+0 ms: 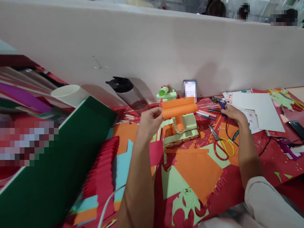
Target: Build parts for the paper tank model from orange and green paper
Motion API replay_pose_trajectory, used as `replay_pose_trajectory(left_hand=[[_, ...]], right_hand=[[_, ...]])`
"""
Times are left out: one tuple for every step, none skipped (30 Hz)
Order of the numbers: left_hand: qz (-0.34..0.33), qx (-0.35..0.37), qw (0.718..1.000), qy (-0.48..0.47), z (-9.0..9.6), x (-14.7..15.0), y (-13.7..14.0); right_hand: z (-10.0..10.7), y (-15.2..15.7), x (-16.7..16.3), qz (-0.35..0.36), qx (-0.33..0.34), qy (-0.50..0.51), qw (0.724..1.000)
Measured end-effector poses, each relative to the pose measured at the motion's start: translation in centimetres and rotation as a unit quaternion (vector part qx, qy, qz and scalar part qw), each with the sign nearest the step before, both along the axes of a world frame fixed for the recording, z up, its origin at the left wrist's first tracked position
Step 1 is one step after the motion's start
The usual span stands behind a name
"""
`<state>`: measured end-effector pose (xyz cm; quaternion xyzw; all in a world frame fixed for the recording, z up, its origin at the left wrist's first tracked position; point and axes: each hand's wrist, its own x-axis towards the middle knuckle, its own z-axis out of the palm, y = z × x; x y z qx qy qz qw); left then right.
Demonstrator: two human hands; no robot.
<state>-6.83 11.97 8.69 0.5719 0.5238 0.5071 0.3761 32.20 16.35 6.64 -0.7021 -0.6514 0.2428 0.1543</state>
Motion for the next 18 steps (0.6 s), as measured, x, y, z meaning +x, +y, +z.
replay_pose_trajectory(left_hand=[[-0.004, 0.002, 1.0, 0.0, -0.1, 0.0, 0.1], [-0.009, 0.003, 1.0, 0.001, -0.2, 0.0, 0.1], [-0.014, 0.002, 1.0, 0.002, -0.3, -0.1, 0.2], [-0.019, -0.001, 1.0, 0.004, -0.3, 0.0, 0.2], [-0.022, -0.005, 1.0, 0.005, -0.4, 0.0, 0.2], [-0.025, -0.009, 1.0, 0.006, -0.4, 0.1, 0.2], [-0.026, -0.011, 1.0, 0.006, -0.4, 0.2, 0.2], [-0.028, -0.013, 1.0, 0.003, -0.5, 0.4, 0.2], [-0.031, -0.014, 0.999, -0.001, -0.5, 0.5, 0.2], [-0.034, -0.016, 0.999, -0.007, -0.5, 0.7, 0.1], [-0.039, -0.018, 0.999, -0.014, -0.5, 0.9, 0.1], [-0.044, -0.021, 0.999, -0.02, -0.5, 1.0, 0.1], [-0.048, -0.025, 0.998, -0.024, -0.5, 1.2, 0.0], [-0.052, -0.029, 0.998, -0.025, -0.5, 1.3, 0.0], [-0.053, -0.033, 0.998, -0.024, -0.5, 1.4, 0.0], [-0.053, -0.036, 0.998, -0.022, -0.4, 1.5, -0.1], [-0.051, -0.039, 0.998, -0.018, -0.4, 1.5, -0.1], [-0.049, -0.042, 0.998, -0.016, -0.3, 1.6, -0.1]], right_hand=[[0.2, -0.1, -0.1, -0.002, 0.012, 0.019, 1.0], [0.5, -0.2, -0.3, -0.003, 0.023, 0.039, 0.999], [0.7, -0.3, -0.4, -0.004, 0.032, 0.057, 0.998], [1.0, -0.5, -0.6, -0.004, 0.044, 0.082, 0.996], [1.3, -0.7, -0.7, -0.001, 0.059, 0.117, 0.991], [1.6, -0.9, -0.9, 0.005, 0.077, 0.165, 0.983], [1.9, -1.1, -1.0, 0.013, 0.096, 0.221, 0.971], [2.1, -1.3, -1.3, 0.022, 0.115, 0.28, 0.953], [2.4, -1.4, -1.5, 0.032, 0.133, 0.336, 0.932], [2.6, -1.6, -1.8, 0.04, 0.15, 0.379, 0.913], [2.9, -1.7, -2.1, 0.046, 0.166, 0.404, 0.899], [3.1, -1.9, -2.4, 0.05, 0.182, 0.419, 0.888], [3.4, -2.0, -2.8, 0.053, 0.199, 0.426, 0.881], [3.7, -2.2, -3.0, 0.056, 0.214, 0.427, 0.877], [3.9, -2.4, -3.3, 0.06, 0.223, 0.426, 0.875], [4.2, -2.5, -3.5, 0.065, 0.227, 0.424, 0.874], [4.4, -2.7, -3.7, 0.073, 0.225, 0.424, 0.874], [4.6, -2.8, -3.8, 0.082, 0.218, 0.426, 0.874]])
